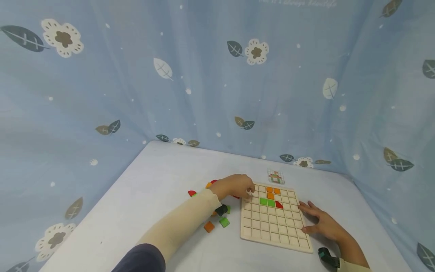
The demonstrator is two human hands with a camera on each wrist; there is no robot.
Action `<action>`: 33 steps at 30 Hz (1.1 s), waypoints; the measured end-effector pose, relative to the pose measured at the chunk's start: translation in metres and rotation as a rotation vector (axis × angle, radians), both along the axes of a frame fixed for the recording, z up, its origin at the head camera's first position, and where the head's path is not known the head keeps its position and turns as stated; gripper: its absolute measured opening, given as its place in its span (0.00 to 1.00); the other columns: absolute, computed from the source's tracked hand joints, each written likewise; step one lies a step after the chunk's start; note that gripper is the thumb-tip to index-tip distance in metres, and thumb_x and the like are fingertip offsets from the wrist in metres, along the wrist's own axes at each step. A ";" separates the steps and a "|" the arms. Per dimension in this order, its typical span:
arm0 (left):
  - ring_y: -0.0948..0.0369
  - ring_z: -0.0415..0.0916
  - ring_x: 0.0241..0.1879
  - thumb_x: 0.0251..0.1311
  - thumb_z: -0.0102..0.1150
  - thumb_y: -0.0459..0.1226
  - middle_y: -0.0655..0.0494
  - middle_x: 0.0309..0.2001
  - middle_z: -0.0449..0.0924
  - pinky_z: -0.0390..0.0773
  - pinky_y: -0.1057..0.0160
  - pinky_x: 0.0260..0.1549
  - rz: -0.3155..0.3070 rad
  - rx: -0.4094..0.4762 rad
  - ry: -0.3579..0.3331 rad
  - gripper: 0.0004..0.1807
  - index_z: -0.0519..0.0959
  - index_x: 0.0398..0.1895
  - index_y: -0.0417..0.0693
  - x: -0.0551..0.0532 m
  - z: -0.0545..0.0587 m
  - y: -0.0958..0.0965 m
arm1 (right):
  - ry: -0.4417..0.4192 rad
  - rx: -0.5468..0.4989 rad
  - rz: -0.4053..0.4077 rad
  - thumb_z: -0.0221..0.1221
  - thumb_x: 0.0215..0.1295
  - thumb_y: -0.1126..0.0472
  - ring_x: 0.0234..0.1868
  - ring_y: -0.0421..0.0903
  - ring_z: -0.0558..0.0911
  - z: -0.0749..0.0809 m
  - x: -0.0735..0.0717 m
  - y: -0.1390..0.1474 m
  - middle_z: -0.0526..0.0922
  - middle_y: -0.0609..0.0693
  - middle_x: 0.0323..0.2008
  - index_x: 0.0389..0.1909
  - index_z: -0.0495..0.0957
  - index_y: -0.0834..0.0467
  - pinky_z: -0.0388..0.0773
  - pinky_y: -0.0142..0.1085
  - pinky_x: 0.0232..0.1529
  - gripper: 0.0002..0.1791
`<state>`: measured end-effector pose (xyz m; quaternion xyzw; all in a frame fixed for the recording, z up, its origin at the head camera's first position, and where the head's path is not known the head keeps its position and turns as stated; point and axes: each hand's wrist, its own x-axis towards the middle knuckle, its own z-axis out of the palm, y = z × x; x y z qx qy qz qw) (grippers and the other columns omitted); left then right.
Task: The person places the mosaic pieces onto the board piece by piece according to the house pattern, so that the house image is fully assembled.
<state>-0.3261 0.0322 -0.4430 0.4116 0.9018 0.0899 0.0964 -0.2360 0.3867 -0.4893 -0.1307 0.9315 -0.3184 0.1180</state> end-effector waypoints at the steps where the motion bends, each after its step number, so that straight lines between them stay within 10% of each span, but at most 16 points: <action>1: 0.71 0.74 0.40 0.58 0.68 0.43 0.69 0.41 0.80 0.73 0.70 0.42 0.003 -0.005 -0.002 0.14 0.85 0.48 0.56 0.000 0.000 -0.003 | -0.002 -0.007 0.002 0.74 0.46 0.52 0.70 0.74 0.44 0.000 0.001 0.000 0.50 0.68 0.72 0.69 0.66 0.63 0.44 0.75 0.56 0.48; 19: 0.66 0.70 0.33 0.55 0.62 0.29 0.68 0.36 0.79 0.71 0.70 0.37 0.056 0.007 -0.029 0.13 0.86 0.39 0.55 0.004 -0.010 -0.050 | 0.011 -0.026 -0.003 0.74 0.45 0.51 0.69 0.75 0.43 -0.003 0.001 0.001 0.52 0.68 0.72 0.68 0.67 0.63 0.43 0.75 0.55 0.47; 33: 0.66 0.72 0.36 0.54 0.69 0.38 0.68 0.36 0.77 0.74 0.66 0.38 0.103 -0.021 -0.061 0.13 0.84 0.43 0.58 0.007 -0.004 -0.059 | 0.002 -0.038 -0.018 0.74 0.45 0.52 0.70 0.75 0.42 -0.003 -0.001 0.001 0.52 0.68 0.72 0.68 0.66 0.64 0.41 0.75 0.56 0.48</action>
